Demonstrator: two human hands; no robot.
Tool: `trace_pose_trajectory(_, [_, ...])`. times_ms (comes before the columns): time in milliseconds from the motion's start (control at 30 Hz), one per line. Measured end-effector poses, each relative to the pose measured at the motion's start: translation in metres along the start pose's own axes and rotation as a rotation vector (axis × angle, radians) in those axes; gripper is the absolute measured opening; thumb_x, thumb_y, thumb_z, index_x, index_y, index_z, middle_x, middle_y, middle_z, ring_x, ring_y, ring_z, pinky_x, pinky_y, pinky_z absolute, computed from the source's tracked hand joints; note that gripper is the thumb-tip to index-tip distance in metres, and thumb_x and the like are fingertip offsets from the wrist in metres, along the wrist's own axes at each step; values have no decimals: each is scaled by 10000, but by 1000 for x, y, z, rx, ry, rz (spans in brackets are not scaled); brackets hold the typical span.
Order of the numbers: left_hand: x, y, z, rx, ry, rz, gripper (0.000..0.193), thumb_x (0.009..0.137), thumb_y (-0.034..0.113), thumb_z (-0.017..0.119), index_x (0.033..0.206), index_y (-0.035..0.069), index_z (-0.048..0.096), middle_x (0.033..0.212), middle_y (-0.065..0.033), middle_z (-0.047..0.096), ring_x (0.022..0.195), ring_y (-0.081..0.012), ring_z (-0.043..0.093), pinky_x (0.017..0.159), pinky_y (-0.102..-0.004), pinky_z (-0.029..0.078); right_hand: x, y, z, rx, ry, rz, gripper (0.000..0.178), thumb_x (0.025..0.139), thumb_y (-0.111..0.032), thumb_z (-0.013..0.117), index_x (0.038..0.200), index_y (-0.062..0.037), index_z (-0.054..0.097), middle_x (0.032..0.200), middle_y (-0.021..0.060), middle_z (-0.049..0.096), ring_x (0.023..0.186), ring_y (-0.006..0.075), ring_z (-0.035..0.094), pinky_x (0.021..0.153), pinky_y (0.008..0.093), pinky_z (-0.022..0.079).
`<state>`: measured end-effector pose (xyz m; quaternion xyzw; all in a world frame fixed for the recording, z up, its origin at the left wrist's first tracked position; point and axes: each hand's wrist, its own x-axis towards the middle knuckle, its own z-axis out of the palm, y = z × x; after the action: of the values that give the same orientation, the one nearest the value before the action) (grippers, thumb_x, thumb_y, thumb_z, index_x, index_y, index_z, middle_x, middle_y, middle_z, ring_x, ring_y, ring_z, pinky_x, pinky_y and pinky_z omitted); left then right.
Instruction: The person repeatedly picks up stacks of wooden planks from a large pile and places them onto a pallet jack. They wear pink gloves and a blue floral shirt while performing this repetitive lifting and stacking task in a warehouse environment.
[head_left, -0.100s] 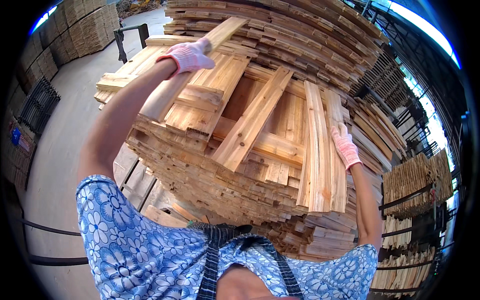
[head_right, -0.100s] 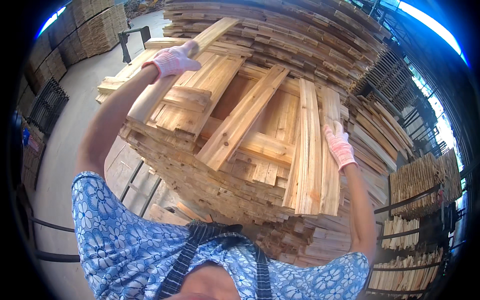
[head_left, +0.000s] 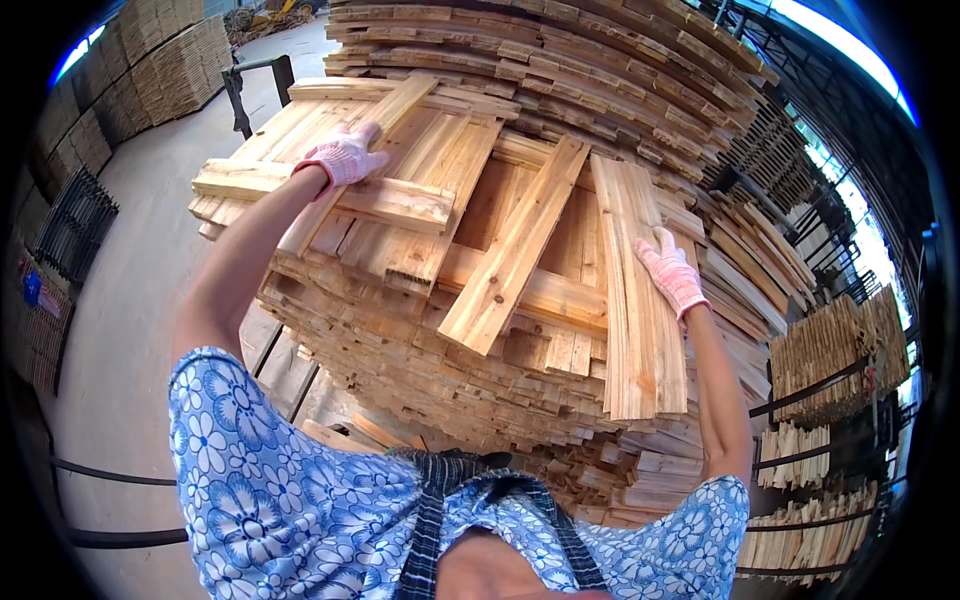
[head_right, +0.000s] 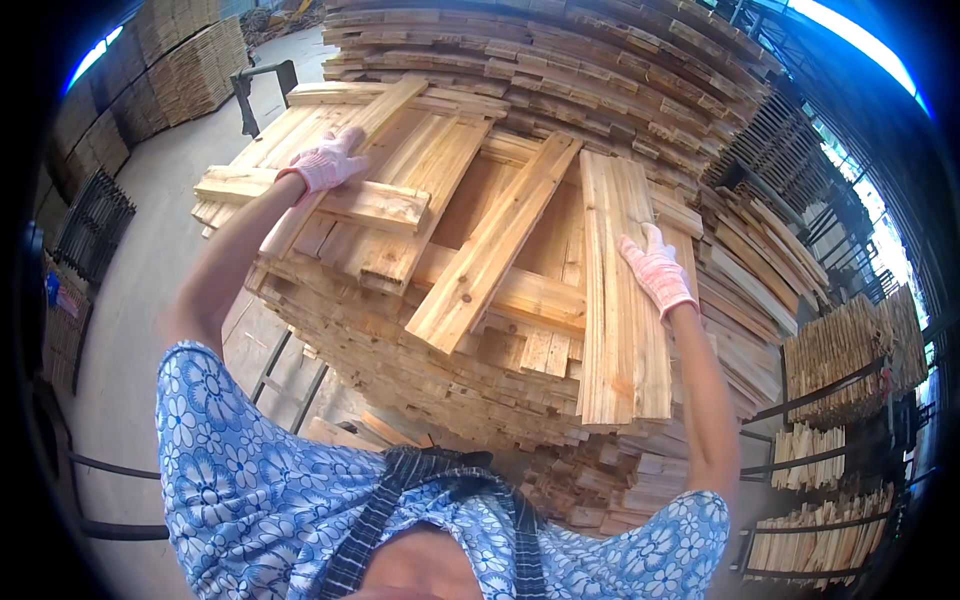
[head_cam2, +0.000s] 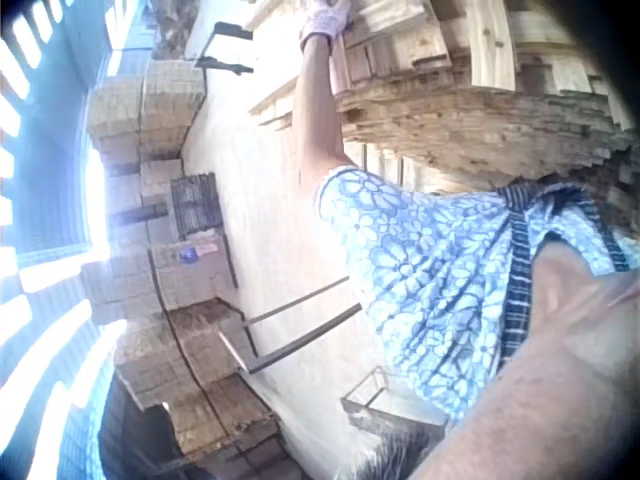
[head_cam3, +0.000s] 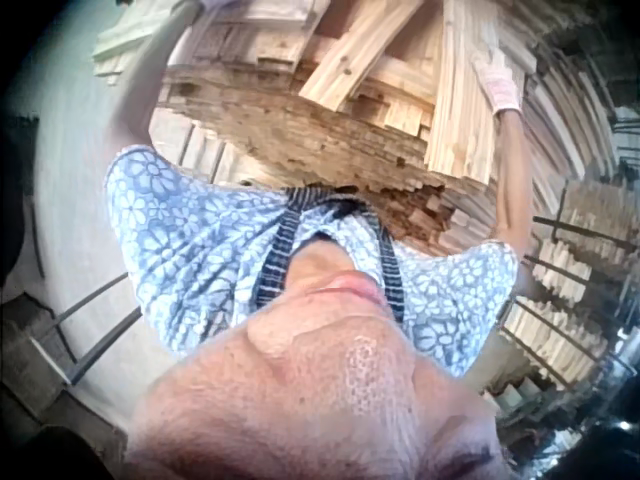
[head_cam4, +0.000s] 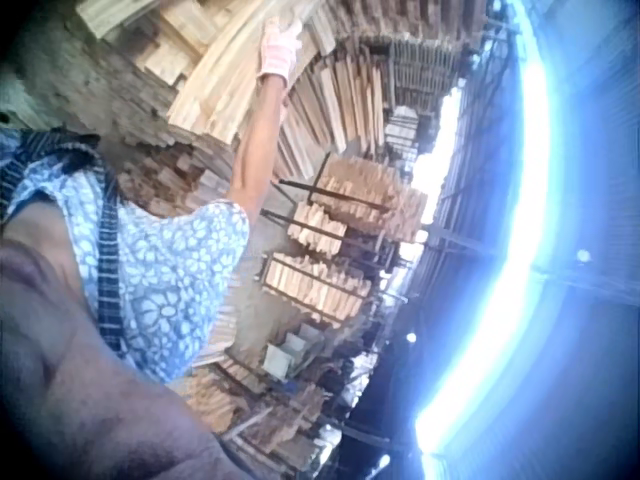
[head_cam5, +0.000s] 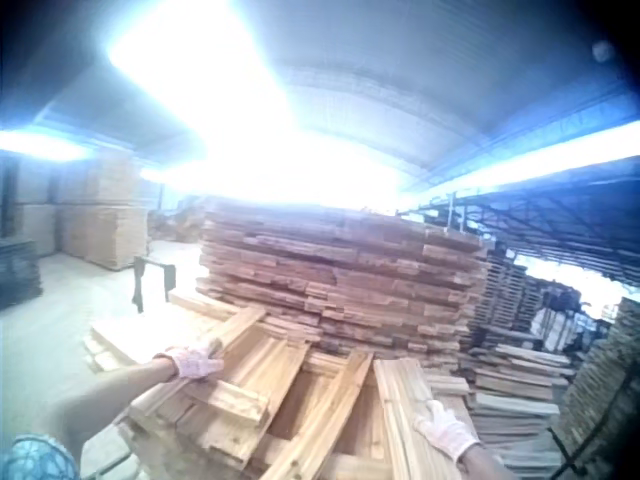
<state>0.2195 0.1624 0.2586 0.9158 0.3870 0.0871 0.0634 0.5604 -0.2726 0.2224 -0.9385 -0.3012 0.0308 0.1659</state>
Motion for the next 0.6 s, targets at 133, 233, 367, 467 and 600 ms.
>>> trace_pose_trajectory(133, [0, 18, -1, -37, -23, -13, 685, 942, 559, 548, 1525, 212, 448, 1452, -334, 480, 1291, -495, 551, 1073, -546, 460, 9, -54, 11, -10, -11, 22, 780, 970, -655, 514, 1564, -161, 403, 1499, 310, 495, 1371, 445, 507, 1120, 477, 413])
trace_pose_trajectory(233, [1, 21, 0, -60, -55, -14, 678, 946, 559, 540, 1520, 209, 449, 1440, -327, 489, 1294, -491, 552, 1074, -547, 458, 25, -98, 38, 42, -39, 19, 832, 935, -698, 521, 1585, -205, 356, 1491, 308, 479, 1321, 480, 537, 1101, 524, 430])
trace_pose_trajectory(367, [4, 23, -2, -28, -65, -43, 674, 944, 549, 541, 1516, 204, 448, 1469, -334, 451, 1282, -496, 558, 1055, -548, 467, 30, -132, 61, 72, -15, -45, 805, 938, -644, 553, 1603, -253, 325, 1495, 325, 457, 1316, 489, 535, 1096, 525, 435])
trace_pose_trajectory(467, [-1, 28, -4, -25, -92, -38, 698, 922, 530, 585, 1523, 208, 434, 1456, -333, 456, 1282, -493, 560, 1051, -537, 474, 17, -132, 58, 174, -40, -4, 835, 928, -589, 622, 1614, -224, 319, 1527, 304, 454, 1408, 454, 463, 1163, 506, 375])
trace_pose_trajectory(600, [9, 32, 4, -12, -65, -63, 724, 900, 479, 635, 1539, 220, 412, 1452, -324, 464, 1287, -479, 562, 1053, -517, 483, 42, -78, 62, 416, -162, -276, 918, 888, -517, 722, 1639, -245, 270, 1600, 276, 380, 1496, 445, 337, 1221, 484, 303])
